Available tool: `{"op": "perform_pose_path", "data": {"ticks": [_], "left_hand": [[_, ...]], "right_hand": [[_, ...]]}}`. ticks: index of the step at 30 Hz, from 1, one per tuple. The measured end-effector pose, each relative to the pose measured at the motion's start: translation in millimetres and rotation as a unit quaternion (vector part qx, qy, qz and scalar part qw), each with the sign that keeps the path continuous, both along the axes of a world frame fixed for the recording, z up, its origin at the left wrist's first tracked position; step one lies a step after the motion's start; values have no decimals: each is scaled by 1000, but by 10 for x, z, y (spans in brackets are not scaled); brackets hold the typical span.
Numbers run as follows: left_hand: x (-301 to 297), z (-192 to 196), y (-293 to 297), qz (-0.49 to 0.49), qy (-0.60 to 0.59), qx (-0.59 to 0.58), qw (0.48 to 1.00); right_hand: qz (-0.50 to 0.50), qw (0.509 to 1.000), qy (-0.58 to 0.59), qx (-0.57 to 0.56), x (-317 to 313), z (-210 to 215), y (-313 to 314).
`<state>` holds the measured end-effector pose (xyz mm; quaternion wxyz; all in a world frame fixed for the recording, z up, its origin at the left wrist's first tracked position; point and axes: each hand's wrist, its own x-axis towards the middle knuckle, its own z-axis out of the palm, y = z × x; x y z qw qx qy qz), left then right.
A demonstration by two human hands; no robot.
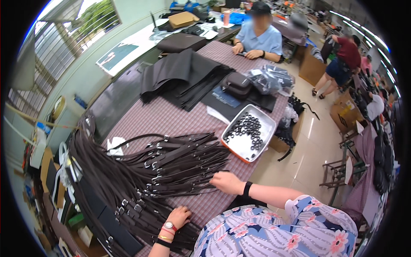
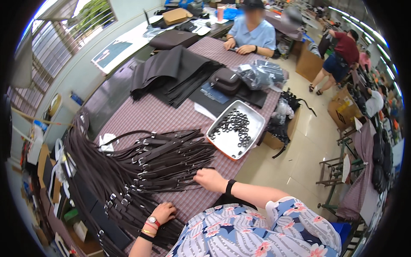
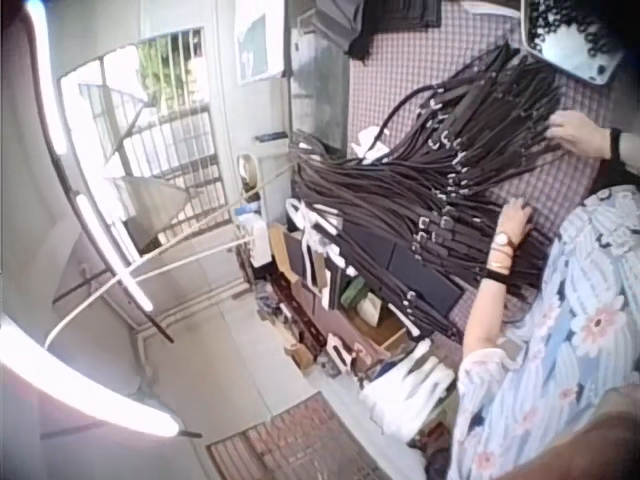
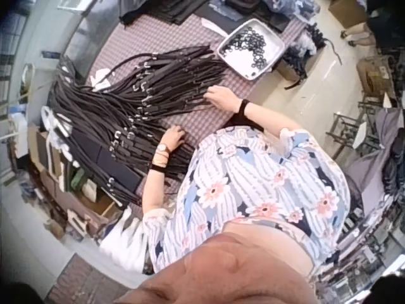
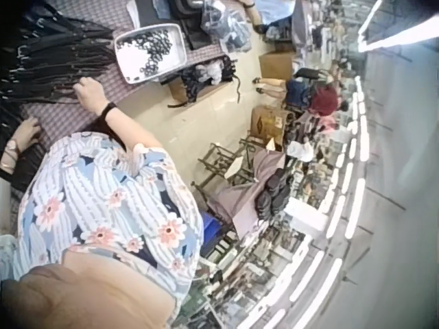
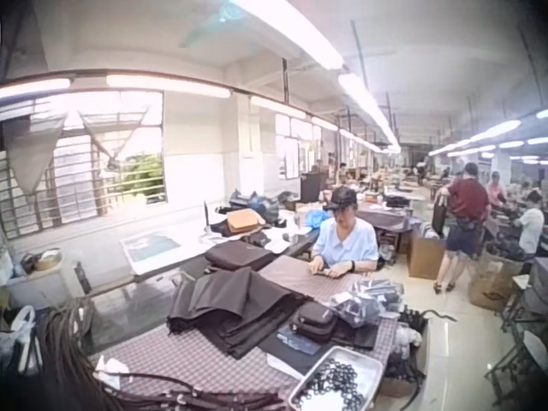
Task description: The person repeatedly picks small black plastic rings from a tray and threads them onto the ends of brown leather straps laid out on a table. They then slide the rings down the straps and place the finished straps back into a pile.
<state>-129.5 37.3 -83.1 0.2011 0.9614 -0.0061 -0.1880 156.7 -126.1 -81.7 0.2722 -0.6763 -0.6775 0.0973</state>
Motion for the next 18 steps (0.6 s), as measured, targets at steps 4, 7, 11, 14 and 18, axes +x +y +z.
{"op": "perform_pose_path", "data": {"ticks": [4,7,11,14,18], "left_hand": [[44,82,-25,-14,36,29,999],[120,76,71,85,-29,-88,992],[276,275,126,286,-61,-251,923],[391,380,111,381,-89,-347,852],[360,391,122,398,-115,-373,831]], "right_hand": [[-278,959,-39,-28,933,213,-152],[-245,935,-74,-245,1501,137,-404],[-159,921,-12,-356,1580,40,-361],[-122,940,-9,-317,1621,-155,-352],[-79,966,48,-243,1630,-126,-390]]}}
